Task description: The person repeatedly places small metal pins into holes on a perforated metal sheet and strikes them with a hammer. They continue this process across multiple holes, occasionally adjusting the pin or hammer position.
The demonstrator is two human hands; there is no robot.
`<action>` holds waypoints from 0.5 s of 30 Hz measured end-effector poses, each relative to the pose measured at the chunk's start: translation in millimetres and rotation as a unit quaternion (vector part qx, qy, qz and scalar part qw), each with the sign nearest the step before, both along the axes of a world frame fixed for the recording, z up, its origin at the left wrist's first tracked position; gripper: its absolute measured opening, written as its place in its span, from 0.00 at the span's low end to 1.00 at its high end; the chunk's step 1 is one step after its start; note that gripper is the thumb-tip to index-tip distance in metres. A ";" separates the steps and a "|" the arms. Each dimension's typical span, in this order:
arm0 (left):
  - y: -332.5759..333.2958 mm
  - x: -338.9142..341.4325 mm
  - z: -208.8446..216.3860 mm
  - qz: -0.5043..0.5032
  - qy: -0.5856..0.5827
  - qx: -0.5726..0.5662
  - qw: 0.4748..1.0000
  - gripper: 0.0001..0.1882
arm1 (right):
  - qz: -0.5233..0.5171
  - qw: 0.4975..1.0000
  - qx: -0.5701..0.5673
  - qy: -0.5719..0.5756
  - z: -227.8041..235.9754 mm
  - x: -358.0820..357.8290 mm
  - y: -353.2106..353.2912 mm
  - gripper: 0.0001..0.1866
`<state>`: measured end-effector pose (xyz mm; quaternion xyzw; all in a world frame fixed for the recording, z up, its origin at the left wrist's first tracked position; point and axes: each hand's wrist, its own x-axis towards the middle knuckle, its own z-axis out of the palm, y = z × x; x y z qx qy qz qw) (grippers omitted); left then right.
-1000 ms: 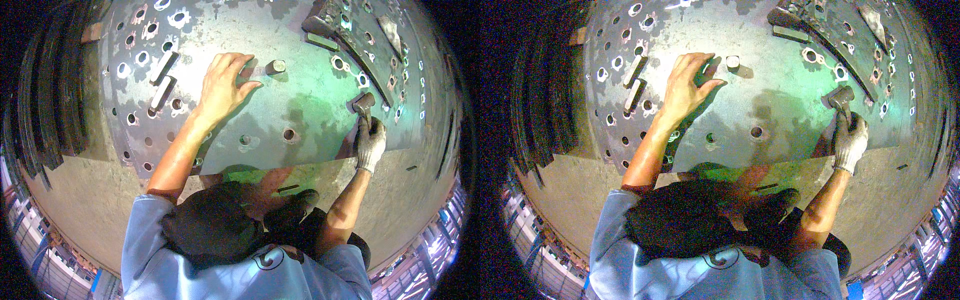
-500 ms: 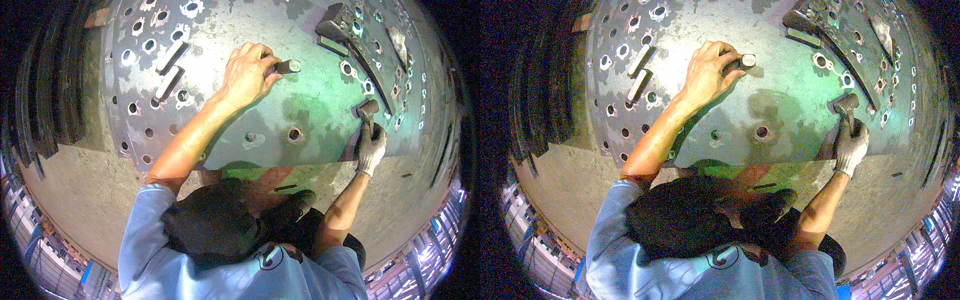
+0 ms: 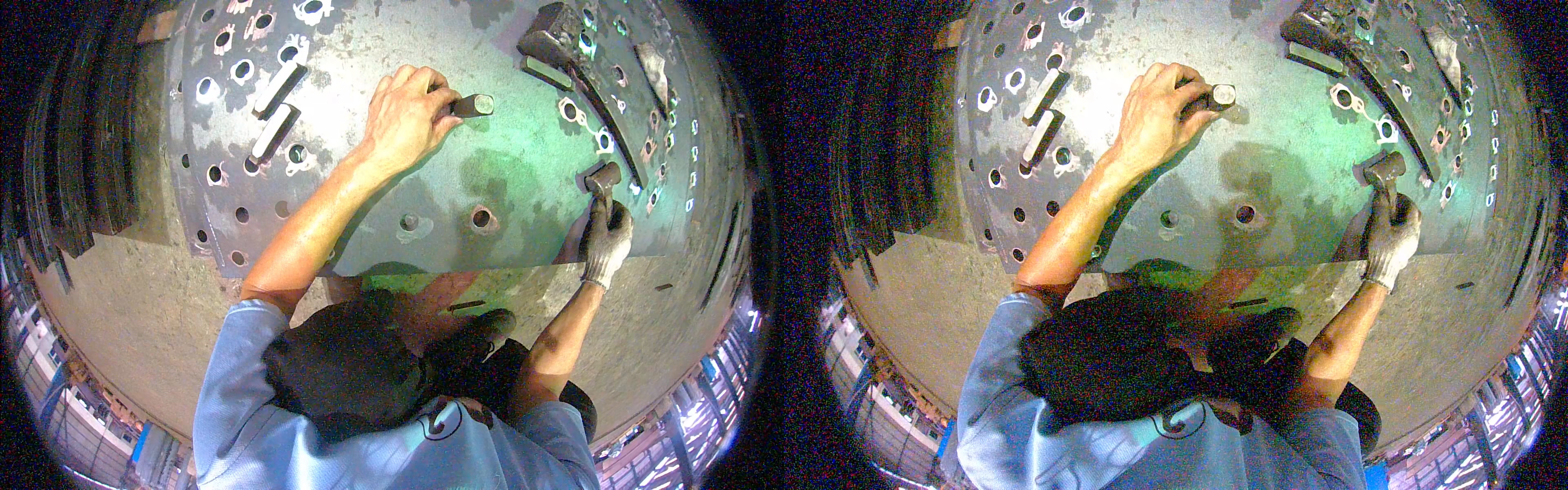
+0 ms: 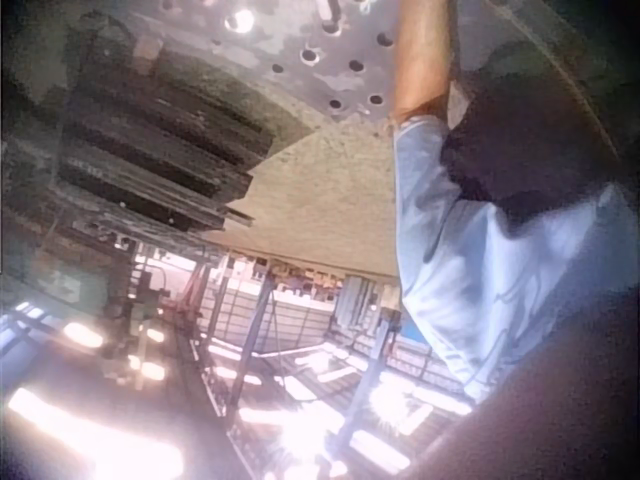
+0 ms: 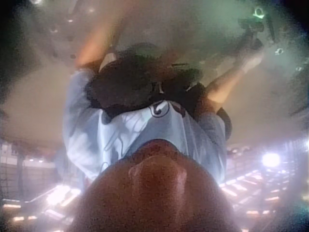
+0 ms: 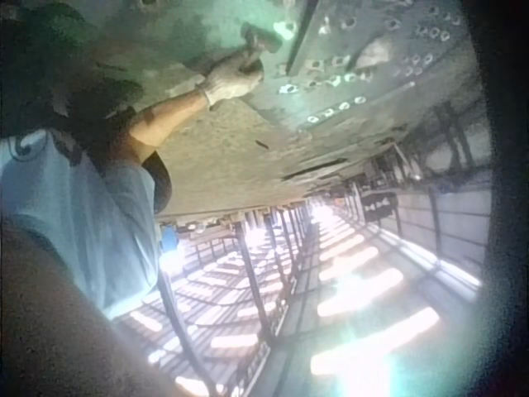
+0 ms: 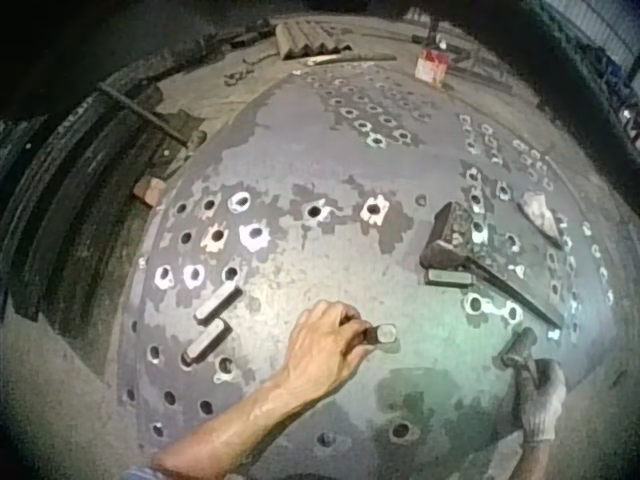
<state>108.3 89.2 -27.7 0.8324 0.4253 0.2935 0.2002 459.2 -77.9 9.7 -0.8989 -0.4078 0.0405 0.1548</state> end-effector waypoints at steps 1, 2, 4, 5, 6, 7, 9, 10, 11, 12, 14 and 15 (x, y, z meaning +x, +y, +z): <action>0.0 0.1 0.3 0.001 0.001 0.001 1.000 0.18 | 0.001 1.000 -0.001 0.000 -0.6 0.6 -0.3 0.22; 0.0 0.2 0.7 0.002 0.002 0.001 1.000 0.18 | -0.003 1.000 -0.007 -0.001 -0.1 -0.1 0.3 0.22; 0.1 -0.3 1.8 0.001 0.008 0.000 1.000 0.19 | -0.011 1.000 -0.018 -0.002 2.2 -2.4 3.0 0.22; 0.3 -0.5 2.4 -0.002 0.012 -0.003 1.000 0.20 | -0.011 1.000 -0.015 0.000 1.5 -1.7 2.8 0.22; 0.6 -1.2 3.3 -0.004 0.016 -0.006 1.000 0.20 | -0.011 1.000 -0.012 0.002 0.3 -0.5 2.7 0.22; 1.2 -2.6 5.5 -0.006 0.006 -0.011 1.000 0.22 | -0.010 1.000 -0.008 0.005 -0.3 -0.1 3.2 0.22; 3.2 -7.1 9.2 -0.010 -0.014 -0.022 1.000 0.24 | -0.003 1.000 -0.021 0.001 3.2 -0.8 3.8 0.22; 1.3 -14.2 13.2 0.004 -0.019 -0.043 0.999 0.25 | 0.001 1.000 -0.027 -0.001 5.4 -1.3 3.2 0.22; -1.6 -24.1 20.0 0.016 -0.025 -0.060 0.998 0.27 | -0.006 0.999 -0.023 0.023 6.7 0.0 1.8 0.22; -5.0 -36.1 25.2 0.029 -0.031 -0.077 0.996 0.28 | -0.010 0.999 -0.019 0.047 8.3 1.1 0.3 0.22; -10.1 -59.6 31.3 0.080 -0.032 -0.073 0.994 0.26 | -0.015 0.997 -0.020 0.072 9.1 4.1 -1.8 0.22; -13.5 -67.5 35.1 0.102 -0.042 -0.105 0.988 0.25 | -0.016 0.997 -0.026 0.070 7.9 7.4 -3.6 0.22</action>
